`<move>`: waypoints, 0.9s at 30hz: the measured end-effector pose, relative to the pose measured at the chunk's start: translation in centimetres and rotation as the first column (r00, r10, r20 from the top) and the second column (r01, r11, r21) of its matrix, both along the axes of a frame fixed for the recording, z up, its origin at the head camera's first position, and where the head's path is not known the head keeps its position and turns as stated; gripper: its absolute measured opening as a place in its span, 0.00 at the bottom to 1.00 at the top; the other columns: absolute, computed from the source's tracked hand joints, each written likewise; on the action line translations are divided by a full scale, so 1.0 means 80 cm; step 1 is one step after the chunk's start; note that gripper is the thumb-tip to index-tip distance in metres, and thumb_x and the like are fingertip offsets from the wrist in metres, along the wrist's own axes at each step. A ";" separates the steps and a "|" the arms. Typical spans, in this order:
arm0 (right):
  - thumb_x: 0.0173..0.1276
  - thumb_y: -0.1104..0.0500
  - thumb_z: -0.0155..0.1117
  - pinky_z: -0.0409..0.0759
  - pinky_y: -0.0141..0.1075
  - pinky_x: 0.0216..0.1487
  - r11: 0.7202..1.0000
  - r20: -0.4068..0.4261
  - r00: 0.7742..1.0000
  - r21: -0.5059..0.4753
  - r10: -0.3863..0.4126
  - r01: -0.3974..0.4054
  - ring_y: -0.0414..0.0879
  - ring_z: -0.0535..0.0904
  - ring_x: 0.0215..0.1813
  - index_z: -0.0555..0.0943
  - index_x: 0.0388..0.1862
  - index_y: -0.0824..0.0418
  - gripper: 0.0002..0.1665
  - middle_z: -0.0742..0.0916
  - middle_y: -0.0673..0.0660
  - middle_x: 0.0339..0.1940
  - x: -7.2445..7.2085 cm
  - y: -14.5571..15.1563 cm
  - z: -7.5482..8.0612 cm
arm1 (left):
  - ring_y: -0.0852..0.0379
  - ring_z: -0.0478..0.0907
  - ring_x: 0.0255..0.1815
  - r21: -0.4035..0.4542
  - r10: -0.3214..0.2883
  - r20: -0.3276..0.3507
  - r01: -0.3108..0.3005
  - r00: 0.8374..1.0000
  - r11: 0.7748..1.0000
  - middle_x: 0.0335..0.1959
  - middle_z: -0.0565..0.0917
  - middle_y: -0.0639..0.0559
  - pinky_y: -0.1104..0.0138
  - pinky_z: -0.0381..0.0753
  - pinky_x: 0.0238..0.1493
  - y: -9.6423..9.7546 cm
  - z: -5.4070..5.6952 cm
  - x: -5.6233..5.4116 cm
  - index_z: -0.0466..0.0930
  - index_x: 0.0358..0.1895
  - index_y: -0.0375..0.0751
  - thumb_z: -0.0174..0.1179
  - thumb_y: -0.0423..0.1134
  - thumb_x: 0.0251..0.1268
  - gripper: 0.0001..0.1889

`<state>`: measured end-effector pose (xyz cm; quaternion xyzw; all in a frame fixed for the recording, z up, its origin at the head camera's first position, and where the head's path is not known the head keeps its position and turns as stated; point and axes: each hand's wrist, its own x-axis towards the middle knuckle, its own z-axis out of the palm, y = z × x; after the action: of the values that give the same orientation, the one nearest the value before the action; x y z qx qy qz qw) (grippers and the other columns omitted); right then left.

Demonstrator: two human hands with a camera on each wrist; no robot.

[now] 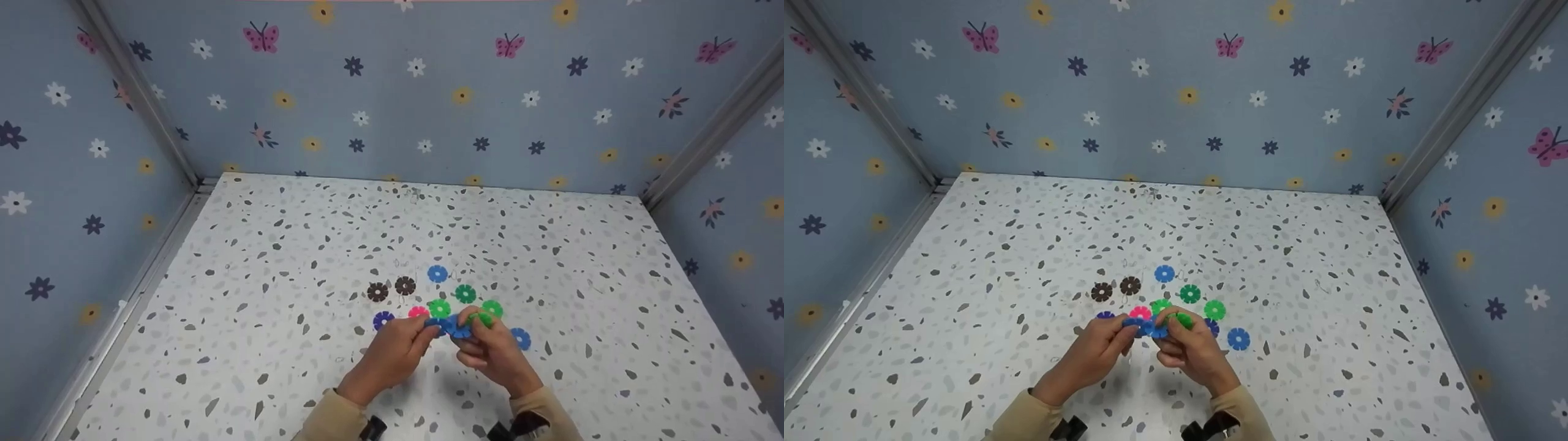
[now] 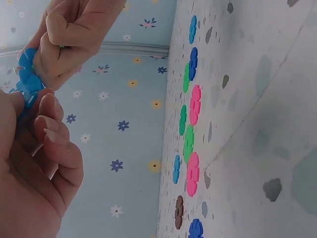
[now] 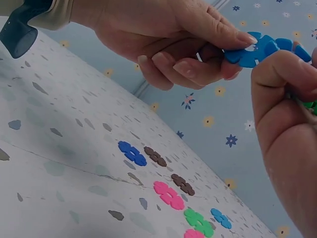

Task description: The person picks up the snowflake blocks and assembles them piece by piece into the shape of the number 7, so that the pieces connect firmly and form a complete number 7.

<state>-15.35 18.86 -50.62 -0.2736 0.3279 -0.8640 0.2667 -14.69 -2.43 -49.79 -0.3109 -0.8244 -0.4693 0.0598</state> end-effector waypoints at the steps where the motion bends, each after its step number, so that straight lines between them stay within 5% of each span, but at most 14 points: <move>1: 0.83 0.55 0.38 0.61 0.24 0.22 1.000 -0.003 1.000 -0.007 0.008 -0.008 0.39 0.51 0.18 0.77 0.51 0.62 0.19 0.60 0.52 0.22 0.000 -0.001 -0.001 | 0.68 0.58 0.18 0.013 -0.004 0.001 0.004 1.000 1.000 0.18 0.64 0.61 0.76 0.59 0.20 0.000 -0.001 0.000 0.71 0.28 0.45 0.46 0.46 0.80 0.18; 9: 0.83 0.52 0.38 0.60 0.23 0.22 0.993 0.035 0.996 -0.090 0.077 -0.073 0.39 0.49 0.18 0.78 0.55 0.61 0.22 0.57 0.51 0.21 0.000 -0.005 -0.007 | 0.69 0.57 0.18 0.119 0.002 0.019 -0.004 1.000 0.993 0.18 0.64 0.62 0.76 0.58 0.20 0.008 -0.009 0.004 0.69 0.26 0.44 0.48 0.42 0.80 0.17; 20: 0.82 0.48 0.39 0.49 0.28 0.19 0.995 0.047 0.994 0.024 0.100 -0.101 0.38 0.52 0.20 0.78 0.49 0.55 0.20 0.59 0.47 0.20 0.002 -0.004 -0.005 | 0.68 0.59 0.19 0.159 -0.051 0.049 0.043 0.997 0.986 0.19 0.65 0.61 0.75 0.60 0.22 0.008 -0.007 0.002 0.72 0.28 0.40 0.48 0.39 0.80 0.16; 27: 0.82 0.46 0.37 0.48 0.31 0.19 0.992 0.003 0.993 0.049 0.118 -0.118 0.39 0.52 0.20 0.77 0.53 0.53 0.21 0.60 0.48 0.20 0.002 -0.003 -0.008 | 0.67 0.61 0.20 0.182 -0.056 0.076 0.042 0.996 0.983 0.20 0.67 0.60 0.74 0.62 0.22 0.009 -0.008 0.003 0.70 0.27 0.41 0.48 0.37 0.79 0.15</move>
<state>-15.22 18.62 -51.22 -0.2859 0.3324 -0.8383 0.3241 -14.44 -1.69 -50.40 -0.3052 -0.7725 -0.5552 0.0428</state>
